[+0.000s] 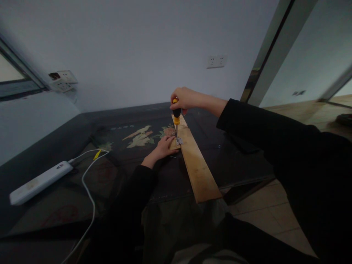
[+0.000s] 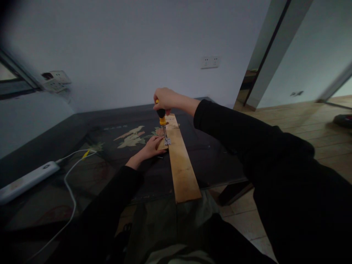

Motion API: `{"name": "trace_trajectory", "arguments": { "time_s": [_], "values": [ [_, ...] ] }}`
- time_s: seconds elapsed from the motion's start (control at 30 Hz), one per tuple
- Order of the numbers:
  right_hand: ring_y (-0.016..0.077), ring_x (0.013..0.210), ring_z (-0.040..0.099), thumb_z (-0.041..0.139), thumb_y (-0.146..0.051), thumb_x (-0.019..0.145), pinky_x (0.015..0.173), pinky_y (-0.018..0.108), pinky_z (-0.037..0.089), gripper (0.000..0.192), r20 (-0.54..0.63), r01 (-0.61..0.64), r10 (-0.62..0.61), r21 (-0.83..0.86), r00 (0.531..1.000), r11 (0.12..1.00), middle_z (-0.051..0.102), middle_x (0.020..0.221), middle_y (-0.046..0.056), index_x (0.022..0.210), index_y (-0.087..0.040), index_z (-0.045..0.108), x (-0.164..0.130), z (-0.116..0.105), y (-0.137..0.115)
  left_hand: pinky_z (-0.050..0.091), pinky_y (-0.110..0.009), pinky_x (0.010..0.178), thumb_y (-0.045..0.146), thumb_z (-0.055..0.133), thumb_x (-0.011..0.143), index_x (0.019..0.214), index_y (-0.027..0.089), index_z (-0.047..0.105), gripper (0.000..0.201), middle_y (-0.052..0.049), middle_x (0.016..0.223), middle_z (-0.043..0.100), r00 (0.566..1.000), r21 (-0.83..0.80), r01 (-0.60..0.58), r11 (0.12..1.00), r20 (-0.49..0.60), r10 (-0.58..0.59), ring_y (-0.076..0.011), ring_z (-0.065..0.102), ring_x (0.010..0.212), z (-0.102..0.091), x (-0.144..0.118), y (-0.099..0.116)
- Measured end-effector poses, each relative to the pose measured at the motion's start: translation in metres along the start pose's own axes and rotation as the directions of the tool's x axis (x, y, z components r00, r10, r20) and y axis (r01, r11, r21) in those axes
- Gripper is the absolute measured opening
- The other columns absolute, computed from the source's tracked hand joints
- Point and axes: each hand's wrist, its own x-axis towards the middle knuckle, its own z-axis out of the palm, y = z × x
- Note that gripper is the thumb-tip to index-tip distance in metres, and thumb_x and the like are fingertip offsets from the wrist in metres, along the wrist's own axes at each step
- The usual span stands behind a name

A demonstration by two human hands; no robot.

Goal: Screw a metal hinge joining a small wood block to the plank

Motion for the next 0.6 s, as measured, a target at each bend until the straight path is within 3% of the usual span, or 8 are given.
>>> {"name": "trace_trajectory", "arguments": {
  "time_s": [0.13, 0.33, 0.6],
  "values": [
    [0.0203, 0.072, 0.072, 0.073, -0.029, 0.084, 0.064, 0.027, 0.056, 0.033, -0.013, -0.026, 0.026, -0.021, 1.0, 0.999, 0.076, 0.091, 0.015, 0.108, -0.006, 0.074, 0.002, 0.0, 0.0, 0.033, -0.051, 0.116, 0.036, 0.082, 0.071, 0.132, 0.02, 0.061, 0.067, -0.014, 0.136, 0.057, 1.0, -0.024, -0.012, 1.0, -0.015, 0.012, -0.0356, 0.047, 0.133, -0.002, -0.001, 0.001],
    [0.0189, 0.071, 0.072, 0.073, -0.028, 0.084, 0.063, 0.027, 0.058, 0.034, -0.017, -0.013, 0.014, 0.037, 1.0, 0.999, 0.076, 0.092, 0.013, 0.113, -0.009, 0.073, 0.009, 0.002, 0.005, 0.037, -0.047, 0.114, 0.027, 0.088, 0.065, 0.115, 0.024, 0.072, 0.052, -0.012, 0.126, 0.067, 0.997, -0.243, -0.046, 0.969, -0.073, 0.029, -0.0309, 0.058, 0.124, -0.008, -0.003, 0.004],
    [0.0182, 0.075, 0.071, 0.081, -0.032, 0.077, 0.069, 0.031, 0.06, 0.048, 0.132, -0.003, -0.021, 0.179, 0.991, 0.984, 0.075, 0.097, 0.01, 0.12, -0.012, 0.071, 0.004, -0.009, 0.012, 0.035, -0.05, 0.115, 0.027, 0.087, 0.068, 0.112, 0.025, 0.073, 0.046, -0.01, 0.128, 0.068, 0.995, -0.157, -0.056, 0.986, -0.084, 0.044, -0.0299, 0.055, 0.128, -0.007, -0.005, -0.001]
  ]
}}
